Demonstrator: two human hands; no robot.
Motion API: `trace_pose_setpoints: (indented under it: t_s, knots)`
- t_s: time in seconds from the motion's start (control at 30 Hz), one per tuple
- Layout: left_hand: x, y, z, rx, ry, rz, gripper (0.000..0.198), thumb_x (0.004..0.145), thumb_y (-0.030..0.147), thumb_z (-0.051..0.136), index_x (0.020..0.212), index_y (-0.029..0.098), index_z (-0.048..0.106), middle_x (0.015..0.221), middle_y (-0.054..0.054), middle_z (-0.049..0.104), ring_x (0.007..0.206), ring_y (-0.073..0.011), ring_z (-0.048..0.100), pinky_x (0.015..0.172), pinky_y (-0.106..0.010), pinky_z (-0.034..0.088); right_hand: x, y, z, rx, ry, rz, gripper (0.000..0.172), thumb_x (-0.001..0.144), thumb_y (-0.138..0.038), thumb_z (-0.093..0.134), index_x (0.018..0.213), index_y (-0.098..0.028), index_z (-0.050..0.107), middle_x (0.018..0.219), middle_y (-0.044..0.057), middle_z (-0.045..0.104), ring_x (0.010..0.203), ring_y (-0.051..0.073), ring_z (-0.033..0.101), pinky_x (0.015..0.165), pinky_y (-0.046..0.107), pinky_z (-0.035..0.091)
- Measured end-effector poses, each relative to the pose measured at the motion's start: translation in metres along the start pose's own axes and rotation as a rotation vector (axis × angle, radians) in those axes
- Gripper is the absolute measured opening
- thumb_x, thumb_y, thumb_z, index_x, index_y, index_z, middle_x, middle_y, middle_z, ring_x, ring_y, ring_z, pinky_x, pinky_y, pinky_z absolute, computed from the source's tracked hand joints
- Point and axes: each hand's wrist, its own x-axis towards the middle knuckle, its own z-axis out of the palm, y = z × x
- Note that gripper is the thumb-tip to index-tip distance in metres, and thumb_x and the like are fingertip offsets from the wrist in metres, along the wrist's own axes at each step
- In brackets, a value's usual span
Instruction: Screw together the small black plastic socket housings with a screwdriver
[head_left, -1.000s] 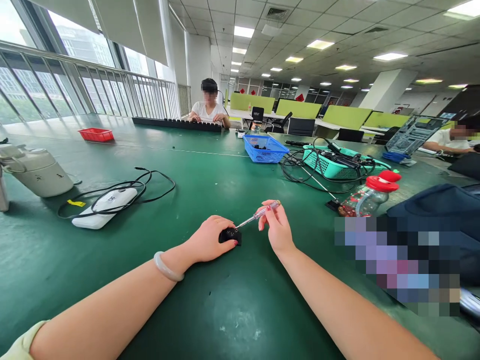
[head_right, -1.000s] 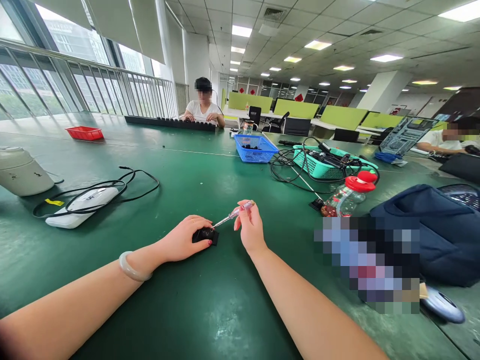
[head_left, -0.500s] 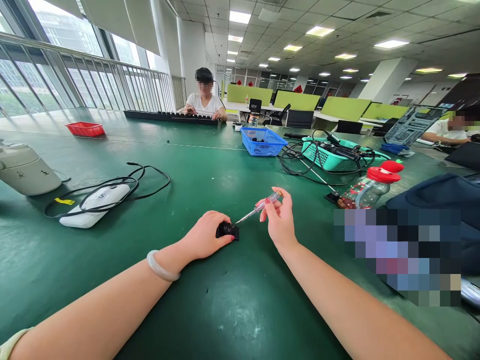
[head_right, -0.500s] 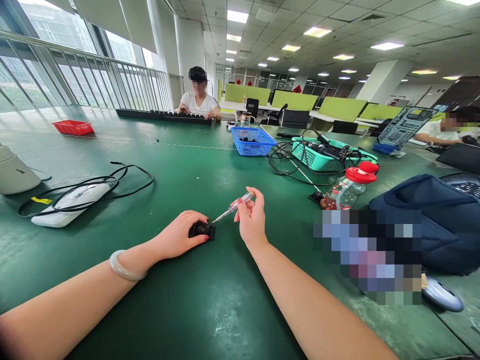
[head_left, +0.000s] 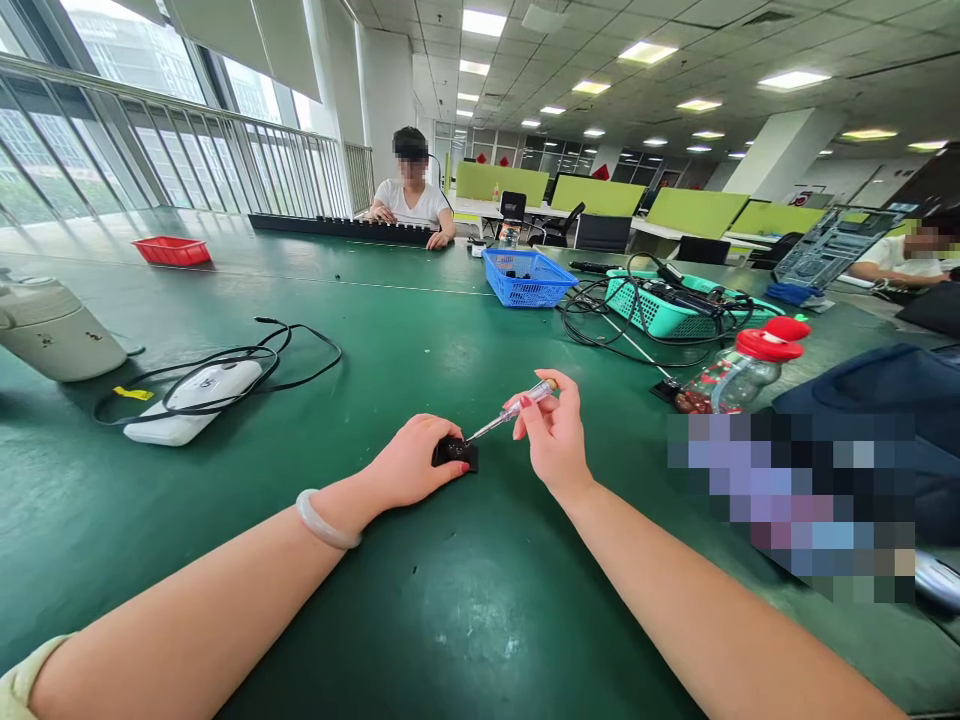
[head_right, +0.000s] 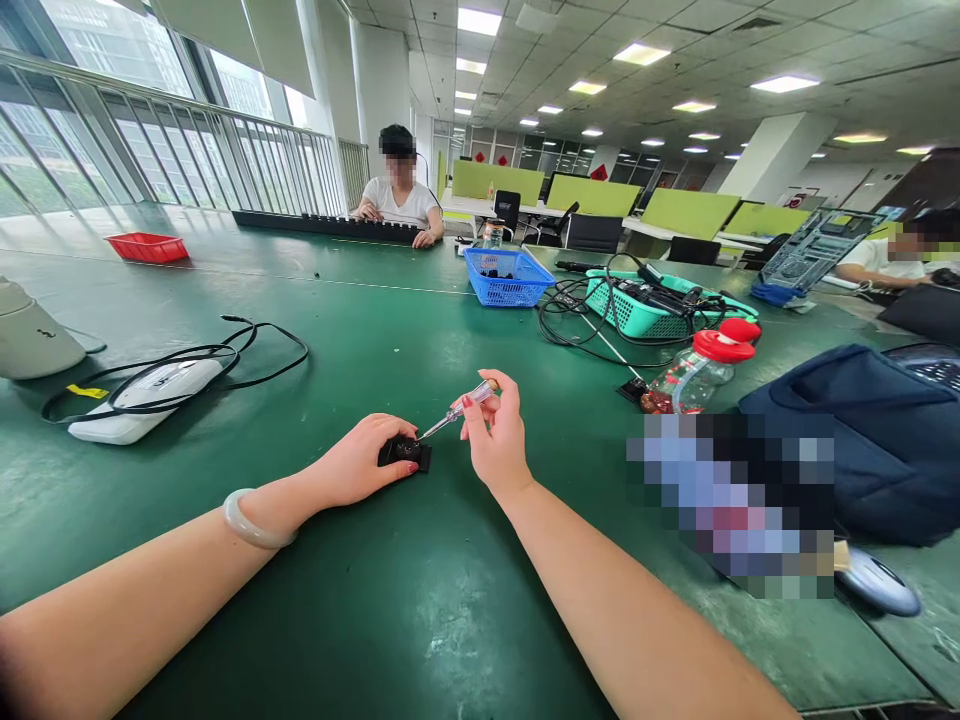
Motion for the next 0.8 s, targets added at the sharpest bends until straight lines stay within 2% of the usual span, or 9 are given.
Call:
trace_pose_setpoints:
  t_s: [0.2, 0.4, 0.6, 0.8]
  knots:
    - [0.001, 0.001, -0.002, -0.015, -0.022, -0.029, 0.028, 0.077, 0.036, 0.068, 0.100, 0.022, 0.063, 0.110, -0.006, 0.067, 0.112, -0.0276, 0.054, 0.103, -0.047, 0.044, 0.002, -0.006, 0.002, 0.013, 0.021, 0.063, 0.041, 0.087, -0.043, 0.059, 0.120, -0.029, 0.040, 0.073, -0.007, 0.061, 0.049, 0.009, 0.053, 0.051, 0.026, 0.047]
    - [0.003, 0.001, -0.003, -0.033, -0.030, -0.047, 0.027, 0.075, 0.035, 0.070, 0.098, 0.022, 0.064, 0.108, -0.006, 0.067, 0.111, -0.0277, 0.055, 0.101, -0.047, 0.045, 0.010, 0.004, -0.002, 0.086, 0.074, 0.221, 0.035, 0.082, -0.043, 0.063, 0.105, -0.026, 0.043, 0.062, -0.010, 0.056, 0.045, 0.008, 0.051, 0.051, 0.024, 0.045]
    - [0.003, 0.001, -0.002, -0.025, -0.023, -0.056, 0.030, 0.075, 0.036, 0.070, 0.099, 0.021, 0.062, 0.111, -0.006, 0.067, 0.113, -0.0278, 0.054, 0.102, -0.047, 0.045, 0.015, 0.021, -0.005, 0.089, 0.096, 0.481, 0.039, 0.073, -0.043, 0.068, 0.099, -0.022, 0.047, 0.058, -0.009, 0.058, 0.045, 0.009, 0.052, 0.051, 0.024, 0.044]
    - [0.003, 0.002, -0.002, -0.026, 0.003, -0.059, 0.029, 0.073, 0.039, 0.070, 0.095, 0.022, 0.061, 0.111, -0.007, 0.067, 0.113, -0.0286, 0.055, 0.101, -0.048, 0.046, 0.013, 0.017, -0.003, 0.107, 0.085, 0.464, 0.046, 0.071, -0.044, 0.071, 0.106, -0.023, 0.050, 0.064, -0.008, 0.060, 0.046, 0.009, 0.054, 0.054, 0.025, 0.046]
